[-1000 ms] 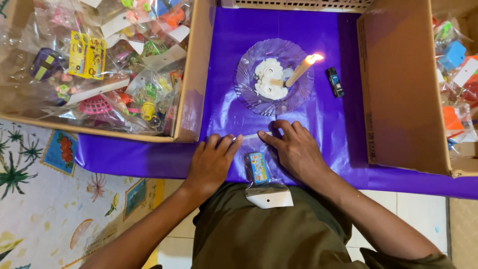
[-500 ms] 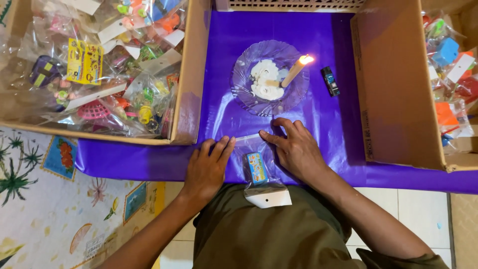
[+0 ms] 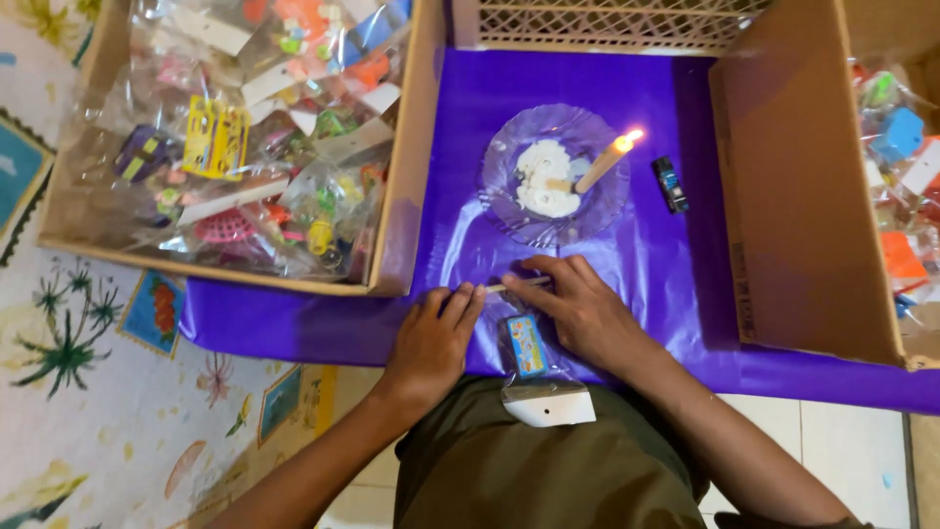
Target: Sealing small plastic bags containing toys by passing the edges over a candle flame to melt and fuse the plastic.
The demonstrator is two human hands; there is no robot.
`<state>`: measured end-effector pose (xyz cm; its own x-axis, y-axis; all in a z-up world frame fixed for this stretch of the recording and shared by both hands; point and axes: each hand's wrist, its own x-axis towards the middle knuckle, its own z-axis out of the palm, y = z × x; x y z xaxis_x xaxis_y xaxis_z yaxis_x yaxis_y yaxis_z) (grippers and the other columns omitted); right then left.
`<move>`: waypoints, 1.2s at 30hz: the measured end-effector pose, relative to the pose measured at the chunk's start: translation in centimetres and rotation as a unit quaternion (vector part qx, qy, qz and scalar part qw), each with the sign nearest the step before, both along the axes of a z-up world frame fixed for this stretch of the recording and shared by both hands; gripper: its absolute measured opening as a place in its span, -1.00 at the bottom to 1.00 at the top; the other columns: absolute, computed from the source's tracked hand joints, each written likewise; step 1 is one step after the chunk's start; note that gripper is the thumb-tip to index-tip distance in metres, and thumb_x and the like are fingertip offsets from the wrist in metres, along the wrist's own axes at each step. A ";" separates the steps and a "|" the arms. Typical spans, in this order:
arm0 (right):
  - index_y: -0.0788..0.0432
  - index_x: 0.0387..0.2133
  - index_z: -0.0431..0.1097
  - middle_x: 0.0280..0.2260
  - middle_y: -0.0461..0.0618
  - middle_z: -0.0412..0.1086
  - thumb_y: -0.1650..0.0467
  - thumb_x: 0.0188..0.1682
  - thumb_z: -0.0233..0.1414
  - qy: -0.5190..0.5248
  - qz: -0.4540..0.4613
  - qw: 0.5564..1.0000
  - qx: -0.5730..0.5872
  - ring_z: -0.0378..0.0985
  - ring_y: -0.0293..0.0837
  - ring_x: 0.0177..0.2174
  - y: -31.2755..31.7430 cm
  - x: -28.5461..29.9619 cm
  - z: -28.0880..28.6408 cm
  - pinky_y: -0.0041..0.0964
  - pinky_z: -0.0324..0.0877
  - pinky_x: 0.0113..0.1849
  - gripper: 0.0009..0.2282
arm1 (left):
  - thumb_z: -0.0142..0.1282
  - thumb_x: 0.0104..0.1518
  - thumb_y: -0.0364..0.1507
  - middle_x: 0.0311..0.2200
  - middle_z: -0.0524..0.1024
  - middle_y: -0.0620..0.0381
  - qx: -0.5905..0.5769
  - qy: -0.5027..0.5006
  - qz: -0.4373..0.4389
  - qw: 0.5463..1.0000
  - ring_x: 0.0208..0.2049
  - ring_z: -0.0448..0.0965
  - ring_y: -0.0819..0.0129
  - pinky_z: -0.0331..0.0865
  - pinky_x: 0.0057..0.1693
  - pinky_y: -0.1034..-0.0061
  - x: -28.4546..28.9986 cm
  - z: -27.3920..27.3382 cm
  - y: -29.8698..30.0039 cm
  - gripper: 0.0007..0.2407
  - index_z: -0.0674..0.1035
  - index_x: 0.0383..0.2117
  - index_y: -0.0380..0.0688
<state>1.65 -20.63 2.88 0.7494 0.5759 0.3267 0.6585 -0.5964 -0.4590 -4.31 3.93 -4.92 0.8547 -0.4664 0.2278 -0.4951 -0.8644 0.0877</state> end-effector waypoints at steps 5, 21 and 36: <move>0.04 0.03 0.47 0.09 0.05 0.33 0.52 0.05 -0.17 -0.042 0.110 0.990 -0.083 0.36 0.08 -0.21 1.1 1.2 0.5 -0.10 0.37 -0.14 -0.64 | -0.13 0.07 -0.44 0.12 0.43 0.06 -0.007 0.043 0.000 0.999 0.10 0.37 -0.01 0.40 -0.12 0.22 -0.3 0.3 -0.1 -0.49 0.41 0.25 -0.08; -0.12 -0.06 0.57 0.02 -0.04 0.38 0.44 -0.15 0.04 -0.008 -0.015 0.998 -0.068 0.36 0.05 -0.25 -3.3 0.3 -0.2 -0.08 0.34 -0.20 -0.63 | 0.04 0.02 -0.41 -0.09 0.53 0.15 -0.044 0.000 0.027 0.999 -0.13 0.52 0.13 0.47 -0.27 0.37 0.8 4.0 -0.9 -0.62 0.61 0.03 0.04; 0.10 -0.38 0.55 -0.32 -0.04 0.44 0.42 -0.07 0.24 0.022 -0.041 0.996 0.078 0.47 0.01 -0.35 -1.4 0.6 -1.5 -0.18 0.48 -0.28 -0.95 | 0.33 0.07 -0.31 -0.48 0.45 0.34 -0.227 0.008 0.068 0.971 -0.36 0.55 0.35 0.48 -0.25 0.53 4.2 7.0 -4.2 -0.93 0.67 -0.41 0.11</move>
<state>2.21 -22.00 1.36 0.8079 0.4562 0.3729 0.5869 -0.5663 -0.5787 -0.14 -0.28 2.08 0.9069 -0.2031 0.3693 -0.3740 -0.7917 0.4831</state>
